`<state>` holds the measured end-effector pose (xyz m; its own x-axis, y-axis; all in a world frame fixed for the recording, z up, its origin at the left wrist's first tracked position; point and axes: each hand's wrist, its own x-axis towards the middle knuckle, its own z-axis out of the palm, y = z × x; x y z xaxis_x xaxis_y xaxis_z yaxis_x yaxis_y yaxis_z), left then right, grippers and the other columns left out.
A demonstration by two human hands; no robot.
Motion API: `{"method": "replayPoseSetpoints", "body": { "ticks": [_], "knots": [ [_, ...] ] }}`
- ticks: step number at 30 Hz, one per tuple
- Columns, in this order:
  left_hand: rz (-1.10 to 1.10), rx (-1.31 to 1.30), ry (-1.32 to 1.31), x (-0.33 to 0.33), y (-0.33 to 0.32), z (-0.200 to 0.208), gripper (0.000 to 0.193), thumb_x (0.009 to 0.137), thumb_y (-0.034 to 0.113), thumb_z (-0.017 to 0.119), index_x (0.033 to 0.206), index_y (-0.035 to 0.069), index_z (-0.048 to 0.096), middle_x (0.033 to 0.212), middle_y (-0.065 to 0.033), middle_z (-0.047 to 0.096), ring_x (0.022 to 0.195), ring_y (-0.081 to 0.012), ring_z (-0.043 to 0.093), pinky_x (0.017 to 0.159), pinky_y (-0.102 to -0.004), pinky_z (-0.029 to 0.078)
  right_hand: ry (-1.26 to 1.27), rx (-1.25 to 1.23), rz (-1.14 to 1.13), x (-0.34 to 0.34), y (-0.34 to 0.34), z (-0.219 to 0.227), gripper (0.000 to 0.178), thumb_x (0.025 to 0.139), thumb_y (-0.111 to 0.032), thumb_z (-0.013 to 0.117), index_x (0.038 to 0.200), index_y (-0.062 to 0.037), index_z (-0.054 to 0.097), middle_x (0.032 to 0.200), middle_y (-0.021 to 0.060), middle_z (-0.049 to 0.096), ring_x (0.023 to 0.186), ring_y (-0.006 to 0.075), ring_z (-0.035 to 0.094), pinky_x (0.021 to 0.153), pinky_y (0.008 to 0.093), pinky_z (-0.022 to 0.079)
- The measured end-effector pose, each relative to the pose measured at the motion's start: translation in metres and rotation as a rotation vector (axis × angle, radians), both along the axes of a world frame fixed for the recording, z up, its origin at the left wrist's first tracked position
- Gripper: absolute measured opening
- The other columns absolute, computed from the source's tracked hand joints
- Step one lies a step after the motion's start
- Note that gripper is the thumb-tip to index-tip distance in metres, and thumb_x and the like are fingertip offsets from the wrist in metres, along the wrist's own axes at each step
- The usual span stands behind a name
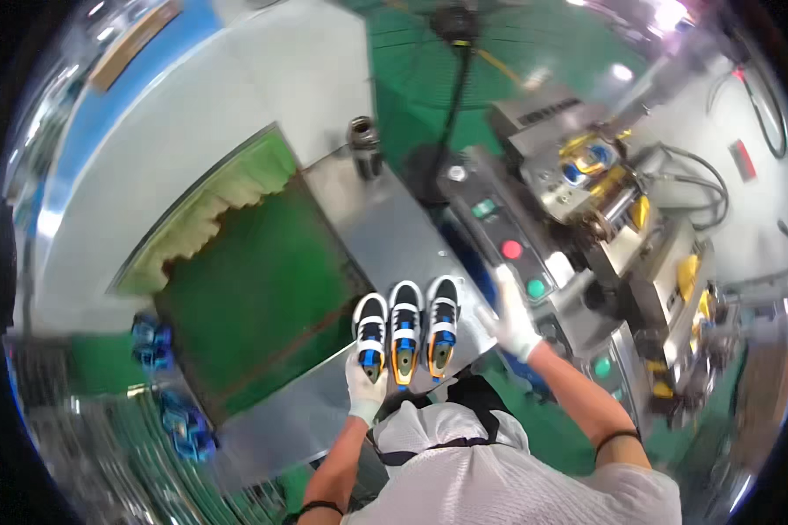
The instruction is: Operating machinery and placing sneakers on a conveyor belt in a shoe factory.
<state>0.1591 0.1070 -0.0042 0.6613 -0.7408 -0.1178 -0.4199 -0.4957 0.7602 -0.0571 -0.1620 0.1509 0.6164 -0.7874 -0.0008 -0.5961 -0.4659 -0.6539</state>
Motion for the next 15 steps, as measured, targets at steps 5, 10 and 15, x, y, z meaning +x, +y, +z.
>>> {"method": "replayPoseSetpoints", "body": {
  "ticks": [5, 10, 15],
  "knots": [
    [-0.044, -0.112, 0.249, 0.003, 0.012, -0.034, 0.088, 0.074, -0.001, 0.074, 0.148, 0.000, 0.026, 0.136, -0.0190, 0.042, 0.130, -0.0319, 0.044, 0.112, -0.0381, 0.034, 0.062, 0.391, -0.167, 0.112, 0.117, -0.073, 0.081, 0.081, -0.031, 0.073, 0.143, 0.0020, 0.033, 0.132, 0.0293, 0.049, 0.125, 0.0393, 0.051, 0.105, 0.0412, 0.042],
    [-0.043, -0.094, 0.415, 0.025, 0.010, -0.037, 0.090, 0.076, 0.000, 0.075, 0.150, -0.001, 0.024, 0.142, -0.0198, 0.041, 0.127, -0.0291, 0.047, 0.105, -0.0376, 0.043, 0.126, 0.233, -0.637, 0.150, 0.164, -0.140, 0.086, 0.078, -0.027, 0.075, 0.146, 0.0005, 0.031, 0.138, 0.0276, 0.047, 0.129, 0.0417, 0.049, 0.108, 0.0410, 0.041],
    [-0.001, -0.056, 0.807, 0.123, 0.005, -0.049, 0.057, 0.081, 0.003, 0.074, 0.132, -0.003, 0.049, 0.117, -0.0119, 0.062, 0.098, -0.0219, 0.063, 0.086, -0.0356, 0.052, -0.025, 0.604, -0.633, 0.137, 0.145, -0.120, 0.087, 0.074, -0.033, 0.076, 0.145, 0.0014, 0.040, 0.125, 0.0236, 0.059, 0.123, 0.0338, 0.056, 0.104, 0.0365, 0.044]
  ]
}}
